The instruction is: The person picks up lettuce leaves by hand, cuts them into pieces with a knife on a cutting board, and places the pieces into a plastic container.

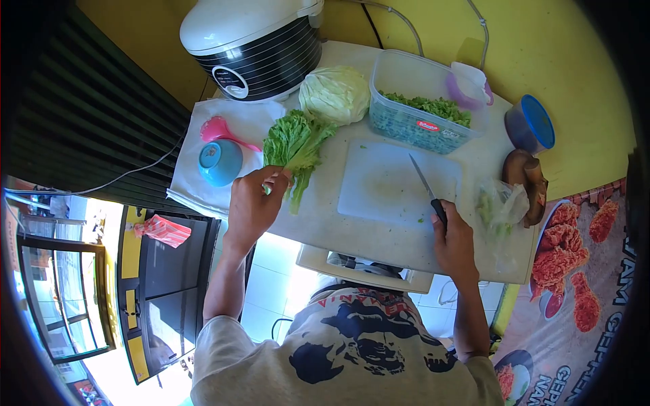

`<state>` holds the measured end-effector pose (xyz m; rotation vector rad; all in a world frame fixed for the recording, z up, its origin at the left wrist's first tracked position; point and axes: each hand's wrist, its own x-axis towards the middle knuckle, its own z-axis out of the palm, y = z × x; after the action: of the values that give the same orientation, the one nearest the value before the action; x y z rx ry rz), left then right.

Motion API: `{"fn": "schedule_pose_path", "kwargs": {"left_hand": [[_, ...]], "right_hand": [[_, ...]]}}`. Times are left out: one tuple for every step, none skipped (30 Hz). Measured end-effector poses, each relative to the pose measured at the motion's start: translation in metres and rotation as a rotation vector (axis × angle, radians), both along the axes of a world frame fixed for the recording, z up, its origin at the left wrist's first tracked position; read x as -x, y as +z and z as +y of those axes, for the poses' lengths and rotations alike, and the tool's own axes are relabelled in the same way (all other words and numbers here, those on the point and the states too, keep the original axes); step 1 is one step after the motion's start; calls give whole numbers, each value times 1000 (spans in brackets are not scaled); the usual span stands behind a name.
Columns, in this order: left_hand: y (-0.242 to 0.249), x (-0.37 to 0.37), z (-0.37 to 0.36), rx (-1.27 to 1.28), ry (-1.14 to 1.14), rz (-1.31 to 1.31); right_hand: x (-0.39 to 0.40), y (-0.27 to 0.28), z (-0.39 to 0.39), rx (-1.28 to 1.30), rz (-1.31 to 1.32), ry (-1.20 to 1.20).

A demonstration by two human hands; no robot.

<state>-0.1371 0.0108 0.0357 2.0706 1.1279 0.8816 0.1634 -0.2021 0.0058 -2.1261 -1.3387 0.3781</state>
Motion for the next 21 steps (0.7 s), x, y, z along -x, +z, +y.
{"fn": "schedule_pose_path", "kwargs": {"left_hand": [[14,1,1,101,3,47],[14,0,3,107,-3,11],[13,0,5,112,-6,-24],[12,0,7,115,-11,-59],[10,-1,7,235,-68,-137],[6,-2,8,354,-128,-215],[3,-3,9,472,-191,-290],[1,-5,9,578,-234,-394],[-1,-7,7,686,-277,-498],[-3,-9,7,793,-319,-603],[-9,-7,9,906,-417,-702],[-8,-11,6,915,-381,-720],[-7,-20,-1,925,-344,-737],[-7,-27,-7,935,-307,-757],[-13,-31,-8,920,-338,-747],[-16,-35,-11,883,-349,-692],[-18,-40,-16,848,-361,-636],[-21,-44,-21,812,-372,-580],[-26,-47,-25,744,-409,-553],[-28,-52,-29,719,-423,-506],[-28,-57,-34,693,-436,-461]], "right_hand": [[0,1,0,16,12,-3],[0,2,-1,20,19,-7],[0,2,-1,24,27,-8],[0,2,-1,25,35,-10],[-1,-1,-2,8,18,-6],[-2,-6,-3,-11,0,-5],[-3,-9,-4,-30,-17,-5],[-3,-8,-4,-26,-8,-9],[-4,-8,-4,-22,2,-13],[-5,-8,-4,-17,11,-15],[-5,-7,-4,-4,24,-18],[-5,-6,-3,10,35,-22],[-6,-5,-4,24,47,-26],[-7,-9,-5,-18,73,-16],[-9,-14,-6,-61,99,-6],[-10,-16,-5,-105,124,4],[-9,-16,-6,-104,150,16],[-6,-10,-4,-101,175,27],[-1,-4,-2,-97,200,38],[2,2,-1,-98,250,64],[6,7,1,-98,298,90]]}}
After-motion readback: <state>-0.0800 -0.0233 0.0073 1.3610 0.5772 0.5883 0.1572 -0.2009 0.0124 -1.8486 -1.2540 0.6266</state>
